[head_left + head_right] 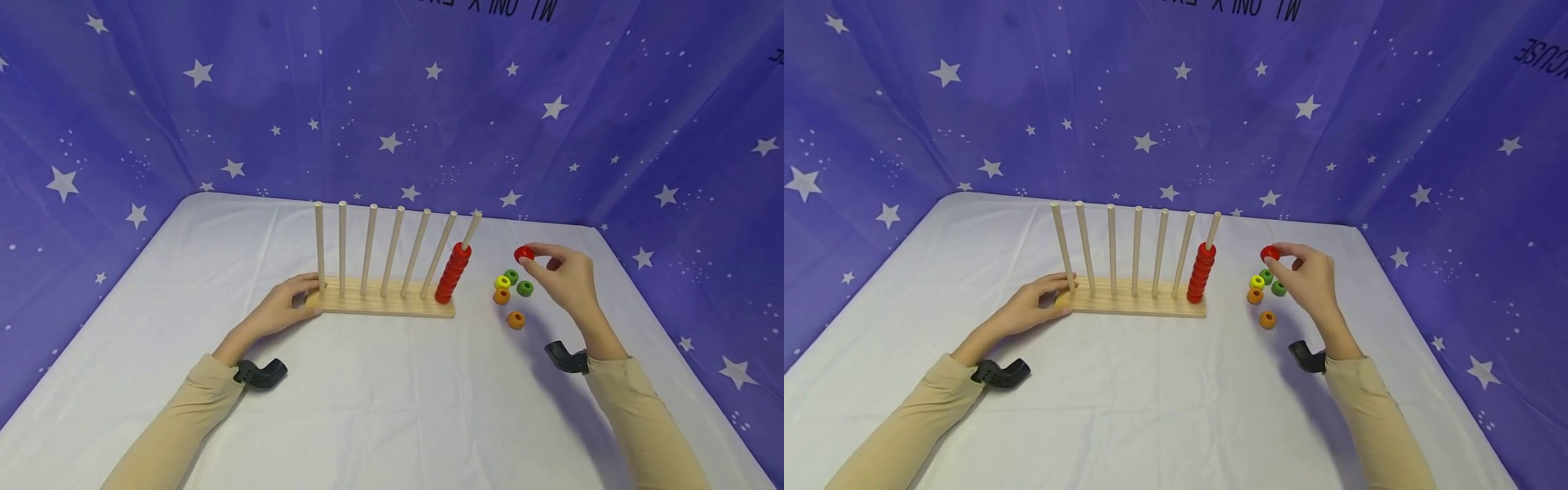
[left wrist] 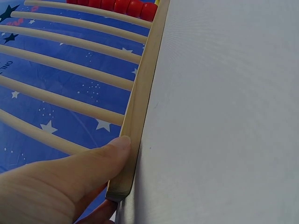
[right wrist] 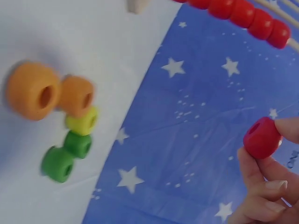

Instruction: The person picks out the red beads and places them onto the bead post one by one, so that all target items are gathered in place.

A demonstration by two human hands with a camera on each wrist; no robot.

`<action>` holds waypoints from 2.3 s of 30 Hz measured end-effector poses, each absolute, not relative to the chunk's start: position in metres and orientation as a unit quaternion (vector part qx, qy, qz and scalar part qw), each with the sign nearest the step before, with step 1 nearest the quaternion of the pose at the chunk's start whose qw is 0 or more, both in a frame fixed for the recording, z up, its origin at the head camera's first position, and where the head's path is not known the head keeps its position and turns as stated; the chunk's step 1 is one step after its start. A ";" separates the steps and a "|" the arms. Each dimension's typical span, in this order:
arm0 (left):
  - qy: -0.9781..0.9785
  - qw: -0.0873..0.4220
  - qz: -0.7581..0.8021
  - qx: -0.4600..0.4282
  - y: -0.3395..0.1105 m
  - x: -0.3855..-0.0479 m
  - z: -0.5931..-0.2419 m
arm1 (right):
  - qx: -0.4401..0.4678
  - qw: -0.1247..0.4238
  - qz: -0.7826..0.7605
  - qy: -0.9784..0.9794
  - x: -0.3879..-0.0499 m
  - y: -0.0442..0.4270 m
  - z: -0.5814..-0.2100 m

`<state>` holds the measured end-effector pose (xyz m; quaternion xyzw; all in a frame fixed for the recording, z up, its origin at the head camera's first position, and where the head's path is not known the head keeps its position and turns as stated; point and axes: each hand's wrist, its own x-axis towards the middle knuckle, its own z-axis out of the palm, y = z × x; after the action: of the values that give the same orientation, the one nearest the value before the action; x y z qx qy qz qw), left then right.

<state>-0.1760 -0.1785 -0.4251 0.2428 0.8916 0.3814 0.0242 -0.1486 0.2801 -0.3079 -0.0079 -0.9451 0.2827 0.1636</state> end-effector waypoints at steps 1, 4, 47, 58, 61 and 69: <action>0.892 0.024 0.382 0.243 -0.179 -0.176 -0.425 | -0.005 0.172 0.288 -0.942 -0.149 0.277 -0.306; 0.892 0.024 0.381 0.242 -0.179 -0.176 -0.426 | 0.011 0.204 0.307 -0.929 -0.150 0.269 -0.300; 0.891 0.022 0.382 0.245 -0.178 -0.176 -0.421 | 0.144 0.262 0.379 -0.876 -0.165 0.200 -0.262; 0.888 0.026 0.390 0.242 -0.177 -0.174 -0.421 | 0.128 0.216 0.384 -0.889 -0.168 0.201 -0.277; 0.888 0.026 0.390 0.240 -0.177 -0.174 -0.421 | 0.134 0.210 0.379 -0.891 -0.168 0.202 -0.285; 0.888 0.027 0.393 0.237 -0.178 -0.172 -0.423 | 0.151 0.209 0.374 -0.891 -0.168 0.202 -0.301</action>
<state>-0.1720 -0.1776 -0.4226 0.2367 0.8880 0.3934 0.0274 -0.1680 0.2018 -0.3014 0.1513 -0.8908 0.3742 0.2088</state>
